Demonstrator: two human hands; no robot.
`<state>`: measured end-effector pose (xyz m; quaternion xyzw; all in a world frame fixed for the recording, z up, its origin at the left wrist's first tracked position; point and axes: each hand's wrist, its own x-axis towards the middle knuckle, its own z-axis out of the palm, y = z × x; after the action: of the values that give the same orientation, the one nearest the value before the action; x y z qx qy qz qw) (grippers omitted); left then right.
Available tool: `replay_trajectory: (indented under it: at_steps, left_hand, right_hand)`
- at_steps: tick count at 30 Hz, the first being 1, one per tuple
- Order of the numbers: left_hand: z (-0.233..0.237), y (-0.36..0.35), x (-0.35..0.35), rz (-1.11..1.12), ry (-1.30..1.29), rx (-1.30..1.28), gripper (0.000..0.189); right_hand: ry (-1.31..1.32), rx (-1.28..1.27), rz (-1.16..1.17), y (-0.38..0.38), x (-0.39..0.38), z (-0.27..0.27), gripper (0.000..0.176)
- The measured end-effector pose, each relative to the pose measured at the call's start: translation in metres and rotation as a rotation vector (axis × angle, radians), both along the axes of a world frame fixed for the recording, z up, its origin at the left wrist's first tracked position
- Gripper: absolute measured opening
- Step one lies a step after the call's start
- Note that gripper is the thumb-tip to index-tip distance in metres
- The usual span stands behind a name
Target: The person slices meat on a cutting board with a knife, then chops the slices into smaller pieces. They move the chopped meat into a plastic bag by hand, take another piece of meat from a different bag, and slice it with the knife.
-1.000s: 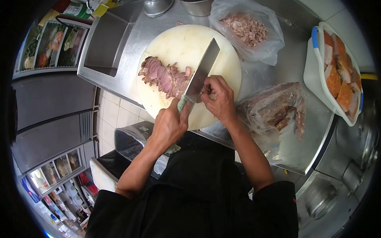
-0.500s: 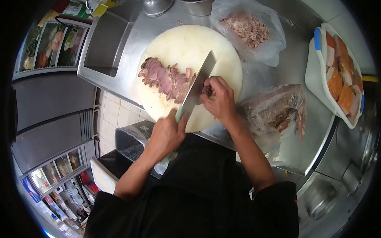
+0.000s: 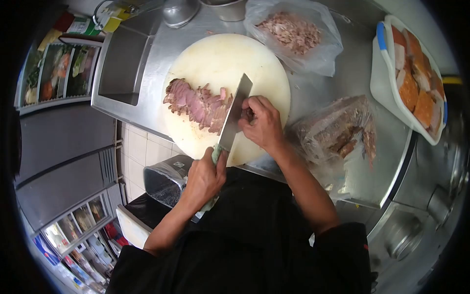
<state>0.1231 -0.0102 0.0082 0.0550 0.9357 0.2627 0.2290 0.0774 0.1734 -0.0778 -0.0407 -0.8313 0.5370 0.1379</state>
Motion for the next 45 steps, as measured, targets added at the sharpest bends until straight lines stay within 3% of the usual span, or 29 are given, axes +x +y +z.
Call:
replay_trajectory:
  at_steps: [3,5,10,14,18,29,32,38,45]
  left_hand:
    - [-0.015,0.028,-0.036,-0.005,0.11,0.049,0.03]
    - [-0.031,0.05,-0.071,0.015,0.277,0.226,0.033]
    - [-0.02,0.06,-0.111,0.015,0.26,0.203,0.035]
    - [0.008,0.043,-0.095,0.101,0.133,0.239,0.035]
    - [0.022,0.029,-0.065,0.052,0.145,0.211,0.031]
    - [0.021,0.006,-0.016,-0.021,0.056,0.02,0.026]
    - [0.021,-0.006,-0.004,-0.066,0.149,0.04,0.029]
    - [0.005,0.024,-0.036,0.0,0.084,0.12,0.027]
    - [0.009,0.003,-0.012,-0.04,0.052,0.024,0.026]
  right_hand:
    - [-0.028,-0.045,0.026,-0.001,0.002,0.0,0.024]
    - [0.052,0.044,0.018,-0.002,0.002,-0.003,0.023]
    - [0.066,0.027,0.081,0.001,0.005,0.002,0.024]
    - [0.086,-0.039,0.092,0.005,0.008,0.003,0.026]
    - [0.055,-0.052,0.044,0.004,0.009,0.0,0.024]
    - [0.07,-0.082,-0.016,0.001,0.009,-0.002,0.021]
    - [0.077,-0.069,-0.007,0.0,0.008,-0.004,0.023]
    - [0.028,-0.059,-0.032,0.0,0.008,-0.007,0.023]
    - [0.048,-0.02,-0.056,-0.003,0.009,-0.003,0.021]
